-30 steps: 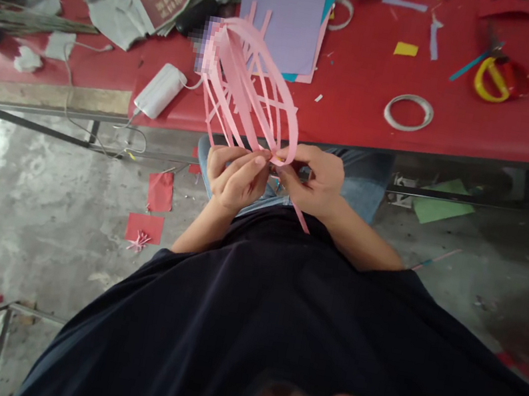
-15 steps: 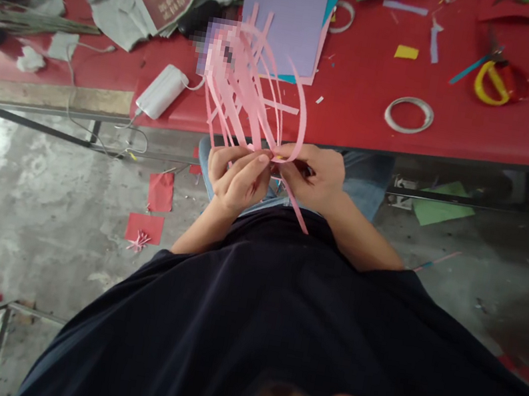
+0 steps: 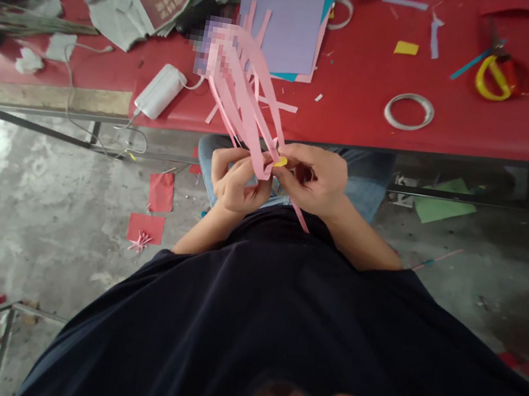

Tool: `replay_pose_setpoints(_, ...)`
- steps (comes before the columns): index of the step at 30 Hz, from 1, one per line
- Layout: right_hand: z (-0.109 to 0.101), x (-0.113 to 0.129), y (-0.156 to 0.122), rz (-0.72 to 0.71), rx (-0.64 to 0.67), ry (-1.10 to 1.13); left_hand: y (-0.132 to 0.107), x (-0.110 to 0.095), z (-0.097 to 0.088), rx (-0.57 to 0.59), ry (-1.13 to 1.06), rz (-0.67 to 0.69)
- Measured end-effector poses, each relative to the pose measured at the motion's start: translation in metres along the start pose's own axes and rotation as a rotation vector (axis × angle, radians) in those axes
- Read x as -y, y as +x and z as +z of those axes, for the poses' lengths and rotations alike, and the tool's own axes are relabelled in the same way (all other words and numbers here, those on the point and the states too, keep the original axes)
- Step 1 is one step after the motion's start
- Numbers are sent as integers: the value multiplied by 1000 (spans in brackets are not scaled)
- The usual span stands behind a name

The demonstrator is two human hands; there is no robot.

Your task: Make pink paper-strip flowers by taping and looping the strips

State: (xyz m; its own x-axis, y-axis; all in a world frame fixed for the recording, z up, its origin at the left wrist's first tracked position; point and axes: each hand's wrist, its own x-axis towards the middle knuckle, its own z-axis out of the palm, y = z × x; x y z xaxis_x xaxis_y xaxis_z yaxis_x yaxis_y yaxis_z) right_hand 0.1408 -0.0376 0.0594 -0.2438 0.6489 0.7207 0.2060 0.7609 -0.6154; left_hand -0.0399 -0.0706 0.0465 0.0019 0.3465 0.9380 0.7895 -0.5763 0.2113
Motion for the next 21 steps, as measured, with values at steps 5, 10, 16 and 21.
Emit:
replay_pose_setpoints(5, 0, 2, 0, -72, -30, 39, -4, -3, 0, 22, -92, -134)
replay_pose_setpoints(10, -3, 6, 4, -88, 9, 93, -7, 1, -2, 60, -13, -77)
replay_pose_setpoints(16, -5, 3, 3, -123, -40, 81, -10, 7, -3, 84, 116, 4)
replay_pose_setpoints(21, -4, 0, 7, -135, -156, 41, -4, 9, -1, 60, 8, 45)
